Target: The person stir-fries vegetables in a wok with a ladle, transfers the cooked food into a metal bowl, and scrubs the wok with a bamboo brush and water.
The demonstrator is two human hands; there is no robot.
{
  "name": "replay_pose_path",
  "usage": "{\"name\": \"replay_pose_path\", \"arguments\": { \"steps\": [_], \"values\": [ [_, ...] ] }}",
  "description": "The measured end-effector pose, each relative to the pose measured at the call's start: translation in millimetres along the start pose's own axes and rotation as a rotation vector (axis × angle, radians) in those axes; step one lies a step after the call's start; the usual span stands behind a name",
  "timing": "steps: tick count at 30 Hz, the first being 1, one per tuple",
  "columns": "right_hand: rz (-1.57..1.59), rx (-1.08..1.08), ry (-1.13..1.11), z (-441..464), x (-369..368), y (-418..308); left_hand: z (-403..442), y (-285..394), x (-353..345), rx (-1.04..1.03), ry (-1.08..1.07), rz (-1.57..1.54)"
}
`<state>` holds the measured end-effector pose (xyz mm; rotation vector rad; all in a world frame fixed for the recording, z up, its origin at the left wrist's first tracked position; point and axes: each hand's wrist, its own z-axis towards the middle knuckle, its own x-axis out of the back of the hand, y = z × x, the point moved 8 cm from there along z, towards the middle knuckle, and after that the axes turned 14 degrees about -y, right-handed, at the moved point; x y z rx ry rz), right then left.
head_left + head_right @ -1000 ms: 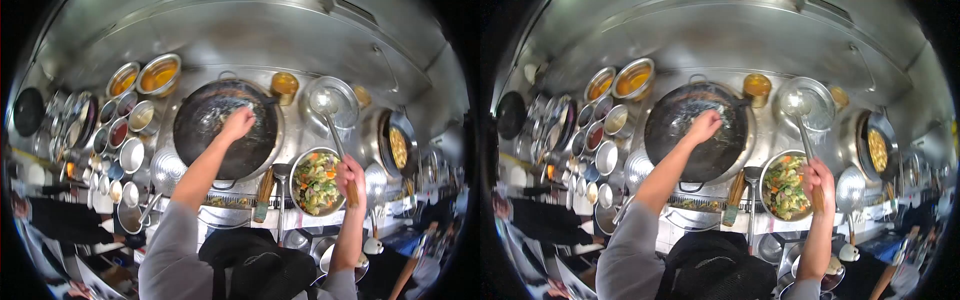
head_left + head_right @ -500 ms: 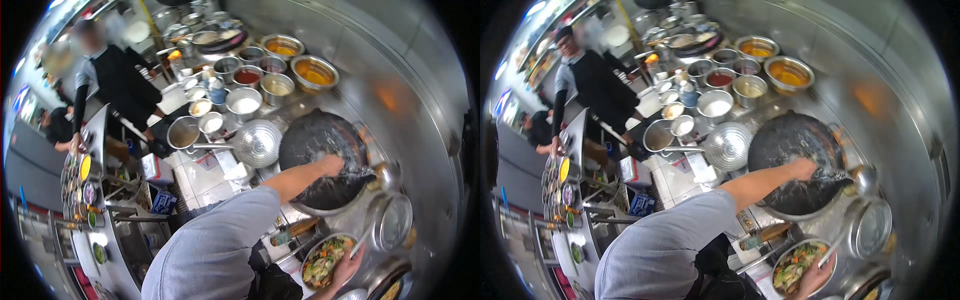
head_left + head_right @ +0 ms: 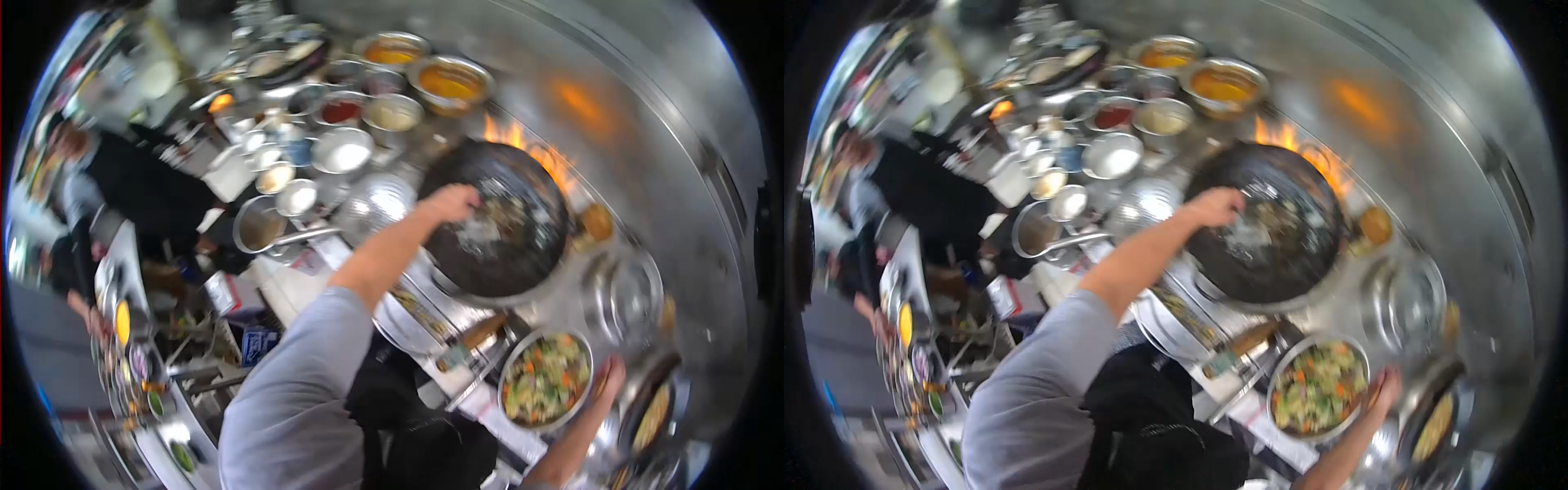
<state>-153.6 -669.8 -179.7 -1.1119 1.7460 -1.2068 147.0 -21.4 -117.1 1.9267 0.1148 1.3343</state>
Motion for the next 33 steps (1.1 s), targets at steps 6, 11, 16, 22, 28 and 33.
{"name": "replay_pose_path", "arguments": {
  "steps": [6,11,16,22,28,33],
  "values": [
    [0.762,-0.067,-0.260,-64.4,-87.9,-73.5,37.8,-15.2,-35.5,-0.042,-0.007,-0.071],
    [0.890,-0.122,-0.316,-147.8,-169.0,-140.9,65.6,21.2,-59.3,0.017,-0.055,-0.046],
    [0.666,-0.141,-0.325,-188.0,-250.7,-165.9,118.9,60.8,-105.5,-0.038,-0.021,-0.097],
    [0.215,-0.188,-0.302,-164.7,-308.0,-124.3,123.7,86.1,-105.3,0.104,0.077,-0.076],
    [-0.696,0.090,-0.013,-102.6,-190.0,-83.4,27.7,43.1,-83.9,-0.194,-0.073,0.163],
    [-1.158,-0.003,0.329,-71.5,-83.7,-73.2,-120.9,80.3,-113.0,-0.085,-0.266,-0.005]
  ]
}}
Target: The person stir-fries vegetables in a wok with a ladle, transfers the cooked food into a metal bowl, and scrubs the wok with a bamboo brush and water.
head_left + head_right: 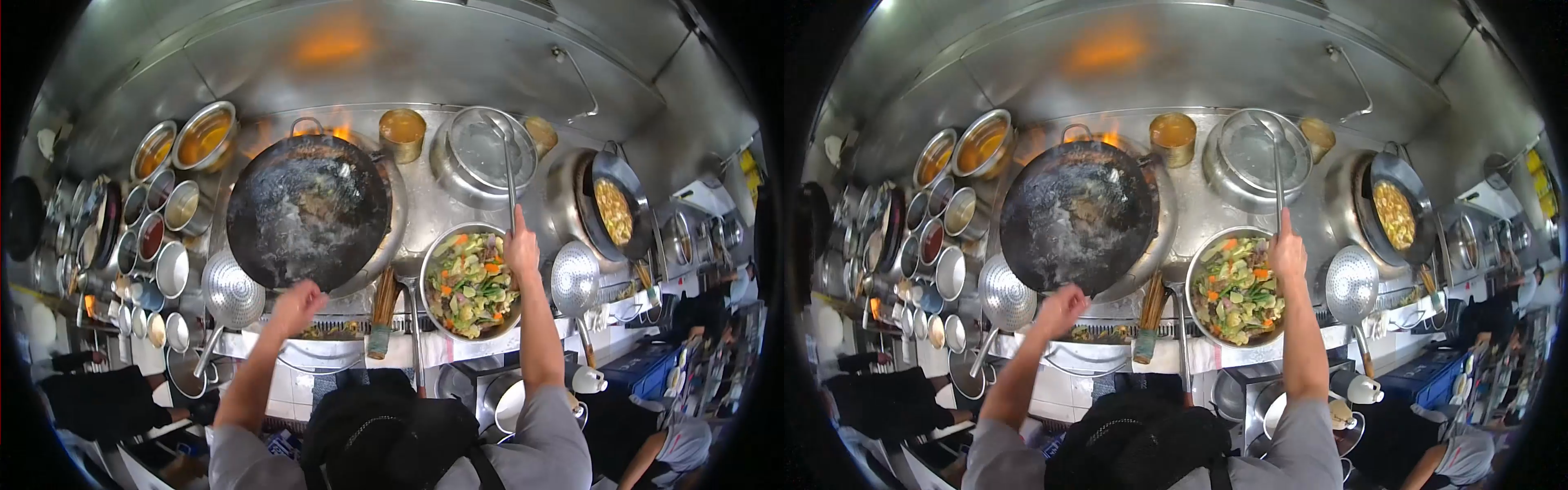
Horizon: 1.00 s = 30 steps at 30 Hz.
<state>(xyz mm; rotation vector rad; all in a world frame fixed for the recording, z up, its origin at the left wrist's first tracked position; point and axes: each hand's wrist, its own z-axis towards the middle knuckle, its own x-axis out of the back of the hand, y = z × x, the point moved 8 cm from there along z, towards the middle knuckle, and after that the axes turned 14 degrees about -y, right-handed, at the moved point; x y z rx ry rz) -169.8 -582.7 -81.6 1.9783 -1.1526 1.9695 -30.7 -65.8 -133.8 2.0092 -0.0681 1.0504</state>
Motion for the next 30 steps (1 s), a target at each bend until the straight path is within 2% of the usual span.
{"name": "replay_pose_path", "arguments": {
  "steps": [1,3,5,6,8,10,12,14,18,20,21,24,26,27,28,29,30],
  "values": [
    [-0.034,-0.020,0.023,14.1,-3.5,13.1,-12.6,14.3,-7.5,-0.109,0.118,0.055],
    [-0.069,-0.054,0.053,33.0,-10.6,26.6,-16.9,12.5,-18.4,-0.098,0.172,0.213],
    [0.598,-0.068,-0.095,50.0,-23.0,35.9,-14.2,9.1,-23.0,-0.087,0.228,0.225],
    [0.593,-0.070,-0.084,54.5,-15.1,38.5,-16.1,9.2,-25.6,-0.109,0.258,0.253],
    [1.513,-0.037,-0.422,50.1,-22.0,18.6,-18.8,13.7,-24.9,-0.131,0.291,0.272],
    [1.576,-0.088,-0.424,16.4,6.6,-19.9,-25.9,17.9,-20.2,-0.136,0.321,0.243],
    [1.788,-0.097,-0.494,-11.0,16.3,-48.5,-30.7,18.8,-17.3,-0.139,0.344,0.233],
    [1.915,-0.018,-0.710,-36.8,22.1,-84.3,-34.0,18.1,-16.1,-0.166,0.358,0.219],
    [2.074,-0.044,-0.839,-110.2,19.4,-166.4,-29.9,6.2,-17.8,-0.130,0.337,0.223],
    [2.056,-0.059,-0.842,-139.8,8.0,-202.2,-22.4,1.3,-20.4,-0.092,0.228,0.246],
    [2.037,-0.069,-0.823,-153.0,-0.7,-220.8,-21.9,1.3,-16.3,-0.093,0.240,0.248],
    [2.110,-0.080,-0.947,-186.1,-51.8,-274.0,-34.6,3.2,-9.6,-0.112,0.188,0.143],
    [2.113,-0.062,-1.032,-188.5,-103.7,-294.4,-64.9,28.5,27.6,-0.356,0.409,-0.195],
    [2.090,-0.013,-1.056,-190.4,-124.7,-307.8,-76.2,46.1,43.9,-0.367,0.415,-0.191],
    [2.069,0.018,-1.080,-196.4,-148.1,-320.6,-101.2,79.1,57.4,-0.515,0.418,-0.115],
    [1.966,-0.020,-0.937,-198.3,-174.2,-325.1,-127.8,107.7,63.7,-0.653,0.413,-0.042],
    [1.854,-0.053,-0.804,-198.3,-197.4,-328.1,-136.3,124.8,64.0,-0.666,0.363,-0.011]
  ]
}}
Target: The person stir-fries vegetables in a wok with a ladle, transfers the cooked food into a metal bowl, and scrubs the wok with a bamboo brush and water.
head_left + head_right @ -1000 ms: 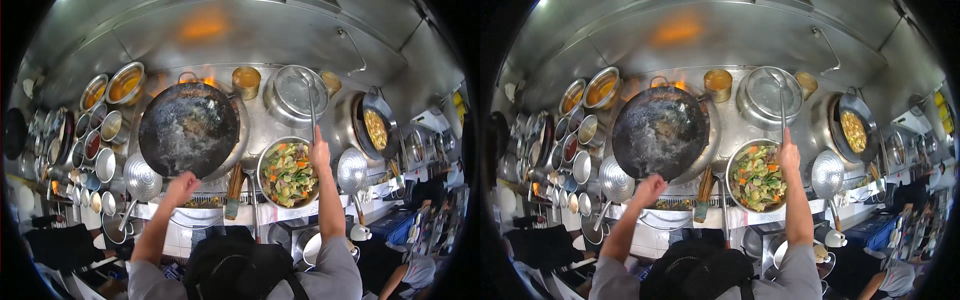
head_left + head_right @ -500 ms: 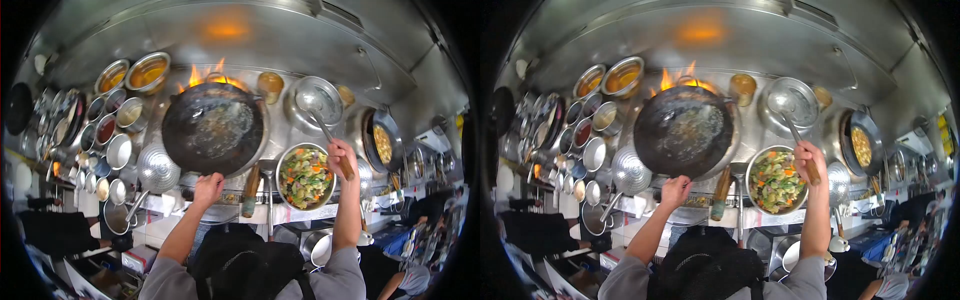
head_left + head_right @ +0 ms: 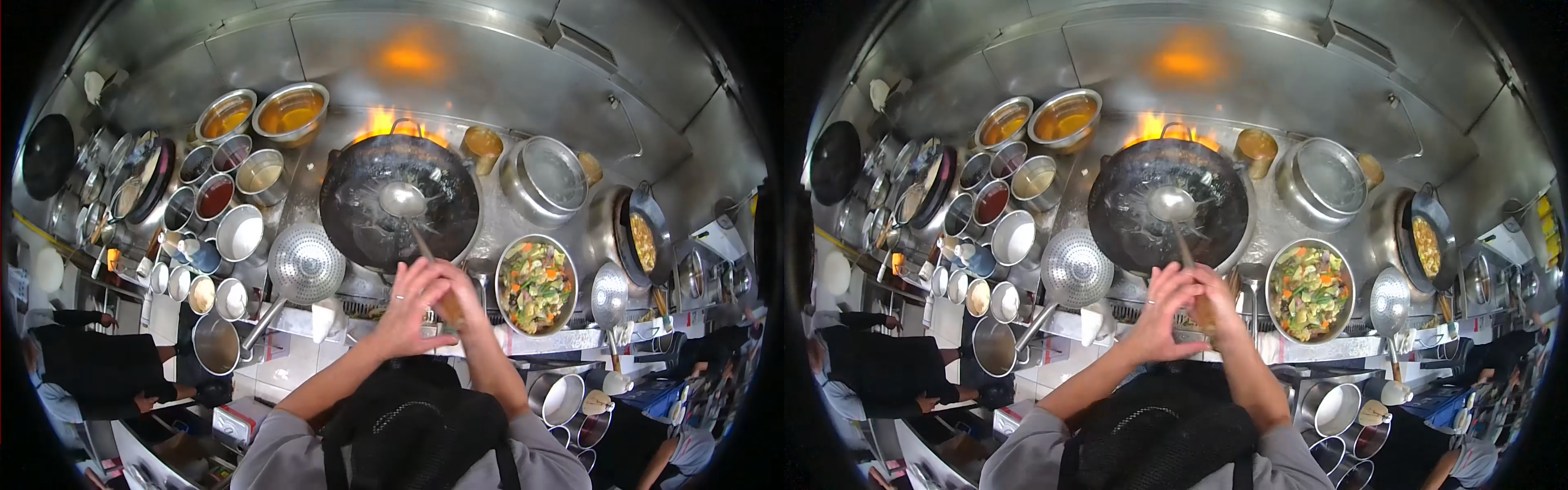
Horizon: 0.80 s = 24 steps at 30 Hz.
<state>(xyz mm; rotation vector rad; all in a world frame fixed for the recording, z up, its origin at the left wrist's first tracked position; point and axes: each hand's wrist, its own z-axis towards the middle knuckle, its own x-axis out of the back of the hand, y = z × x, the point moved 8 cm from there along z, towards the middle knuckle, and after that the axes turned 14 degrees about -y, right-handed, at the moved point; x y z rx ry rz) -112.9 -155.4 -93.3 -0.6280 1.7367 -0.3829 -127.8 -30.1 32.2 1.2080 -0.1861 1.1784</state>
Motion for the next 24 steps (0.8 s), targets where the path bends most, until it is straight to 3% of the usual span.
{"name": "replay_pose_path", "arguments": {
  "steps": [2,4,5,7,8,10,12,14,17,18,21,23,24],
  "values": [
    [0.001,0.093,-0.099,27.1,5.2,39.2,3.3,2.9,-9.4,-0.074,-0.033,0.016],
    [0.003,0.181,-0.190,19.8,6.1,44.7,-13.1,-29.3,-10.3,-0.012,-0.011,-0.062],
    [-0.403,0.098,-0.071,0.3,16.1,33.6,-21.9,-47.0,-4.8,0.029,0.000,-0.139],
    [-1.299,0.010,0.301,-54.7,83.0,19.4,-36.0,-60.6,63.9,-0.038,0.406,-0.361],
    [-1.800,0.008,0.539,-85.1,119.1,26.0,-53.0,-81.9,84.6,0.085,0.606,-0.510],
    [-1.897,-0.304,0.833,-117.1,149.2,41.1,-68.5,-97.7,139.2,0.167,0.812,-0.467],
    [-1.764,-0.359,0.850,-122.6,170.8,48.6,-84.5,-127.1,161.5,0.149,0.961,-0.581],
    [-1.762,-0.300,0.732,-94.9,138.7,38.6,-89.1,-140.8,171.5,0.098,0.958,-0.584],
    [-1.646,-0.525,0.684,-61.1,173.2,69.8,-82.0,-132.0,168.9,0.090,0.935,-0.576],
    [-1.657,-0.594,0.641,-59.5,184.0,73.7,-79.4,-128.4,167.8,-0.003,0.862,-0.563],
    [-1.180,-0.401,0.531,-90.3,173.9,52.3,-89.7,-135.5,167.8,0.007,0.818,-0.567],
    [-1.111,-0.257,0.452,-127.0,129.9,25.9,-104.0,-146.8,172.6,0.050,0.836,-0.594],
    [-1.332,0.010,0.408,-141.0,117.7,11.0,-112.1,-150.1,175.9,0.052,0.856,-0.569]
  ]
}}
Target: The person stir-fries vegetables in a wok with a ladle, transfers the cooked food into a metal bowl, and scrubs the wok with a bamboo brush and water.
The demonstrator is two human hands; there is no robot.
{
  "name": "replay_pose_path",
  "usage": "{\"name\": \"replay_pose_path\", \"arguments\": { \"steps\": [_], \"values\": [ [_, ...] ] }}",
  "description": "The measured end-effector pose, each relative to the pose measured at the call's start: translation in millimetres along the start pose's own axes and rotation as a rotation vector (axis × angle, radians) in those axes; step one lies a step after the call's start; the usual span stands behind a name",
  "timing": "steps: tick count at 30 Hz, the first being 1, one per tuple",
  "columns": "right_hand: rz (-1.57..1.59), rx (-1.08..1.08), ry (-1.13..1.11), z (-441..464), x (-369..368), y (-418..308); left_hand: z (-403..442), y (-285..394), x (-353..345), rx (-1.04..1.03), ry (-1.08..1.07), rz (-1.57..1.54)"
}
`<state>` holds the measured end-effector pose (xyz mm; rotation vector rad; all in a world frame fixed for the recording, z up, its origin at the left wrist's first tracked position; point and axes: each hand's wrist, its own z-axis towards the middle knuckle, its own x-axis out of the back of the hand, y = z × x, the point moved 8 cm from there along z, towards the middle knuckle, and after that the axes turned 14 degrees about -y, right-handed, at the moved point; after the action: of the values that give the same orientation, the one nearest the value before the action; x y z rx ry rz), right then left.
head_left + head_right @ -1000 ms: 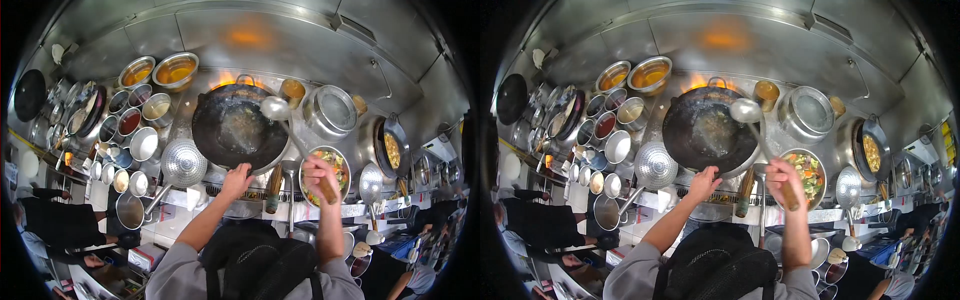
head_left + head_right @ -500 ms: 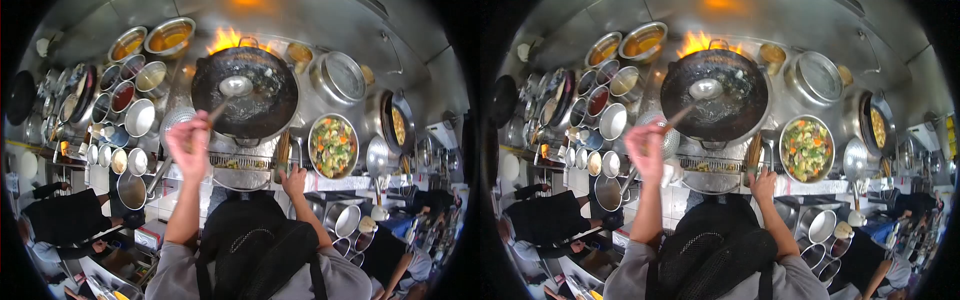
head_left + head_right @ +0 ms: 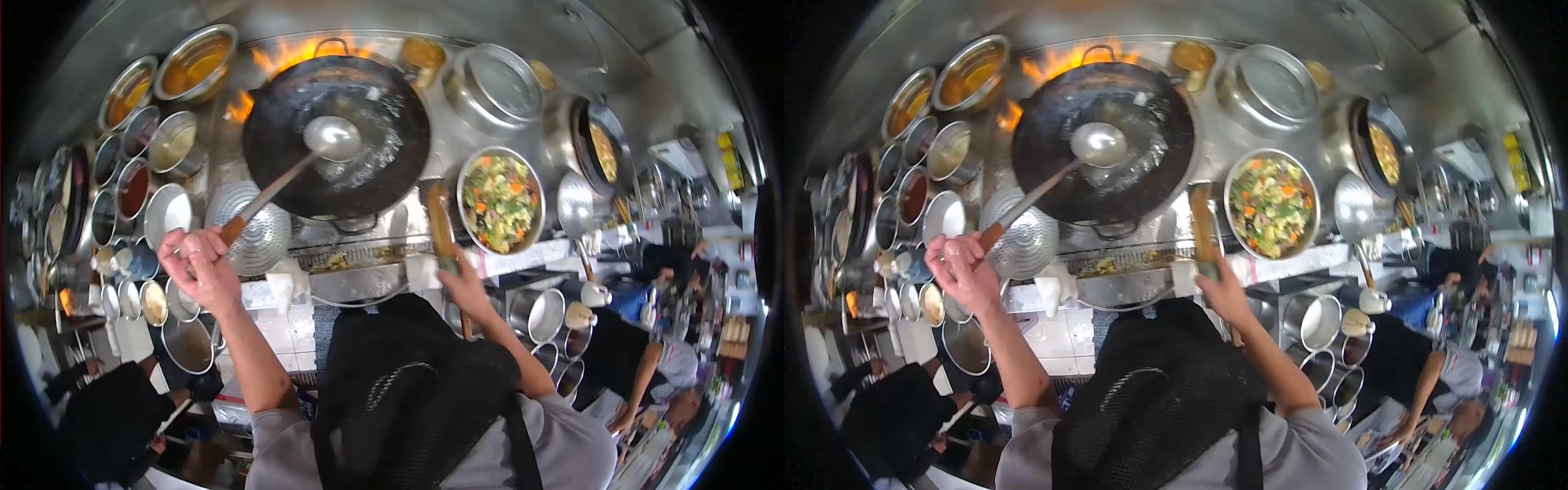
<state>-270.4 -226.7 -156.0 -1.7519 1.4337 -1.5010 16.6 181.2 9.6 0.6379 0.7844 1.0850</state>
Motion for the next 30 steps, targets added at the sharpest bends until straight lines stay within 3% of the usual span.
{"name": "replay_pose_path", "arguments": {
  "steps": [1,3,6,8,10,12,14,16,18,19,22,23,24,26,30],
  "values": [
    [-0.185,0.047,0.067,-6.1,19.2,-47.4,-4.3,-2.8,8.9,0.029,0.029,-0.024],
    [0.002,0.133,0.029,30.1,28.1,-120.0,-8.8,-4.9,20.3,0.051,0.099,-0.033],
    [-0.285,0.462,-0.013,123.7,6.9,-180.1,-11.2,-8.8,23.6,0.043,0.202,-0.074],
    [-0.432,0.510,-0.218,205.2,-31.4,-169.8,-7.7,-11.6,24.9,0.058,0.254,-0.076],
    [-0.658,0.333,-0.462,269.4,-65.6,-139.1,-1.4,-12.3,31.9,0.044,0.293,-0.104],
    [-0.951,0.303,-0.435,284.8,-59.2,-160.1,4.4,-10.6,42.0,0.054,0.342,-0.154],
    [-1.226,0.256,-0.426,302.5,-55.3,-163.8,10.4,4.0,26.5,0.024,0.251,-0.088],
    [-1.208,0.227,-0.337,296.6,-62.2,-167.4,14.7,15.8,-9.4,-0.075,0.027,-0.034],
    [-0.964,0.101,-0.380,293.4,-85.4,-156.0,21.1,20.5,-42.3,-0.213,-0.297,-0.076],
    [-0.440,-0.123,-0.515,282.0,-94.4,-161.0,22.3,21.3,-45.3,-0.214,-0.297,-0.077],
    [-0.162,-0.229,-0.687,276.9,-91.5,-150.2,23.5,24.7,-50.0,-0.172,-0.298,0.009],
    [-0.720,0.362,-0.523,308.6,-77.5,-135.7,25.8,23.9,-41.6,-0.146,-0.246,-0.013],
    [-1.138,0.266,-0.473,301.1,-59.4,-161.2,25.9,23.9,-34.4,-0.120,-0.189,-0.032],
    [-1.264,0.290,-0.290,315.2,-31.8,-184.5,21.1,20.9,-25.8,-0.117,-0.146,-0.008],
    [-1.000,0.248,-0.114,300.3,-37.5,-200.4,11.8,11.0,1.5,-0.091,0.054,0.122]
  ]
}}
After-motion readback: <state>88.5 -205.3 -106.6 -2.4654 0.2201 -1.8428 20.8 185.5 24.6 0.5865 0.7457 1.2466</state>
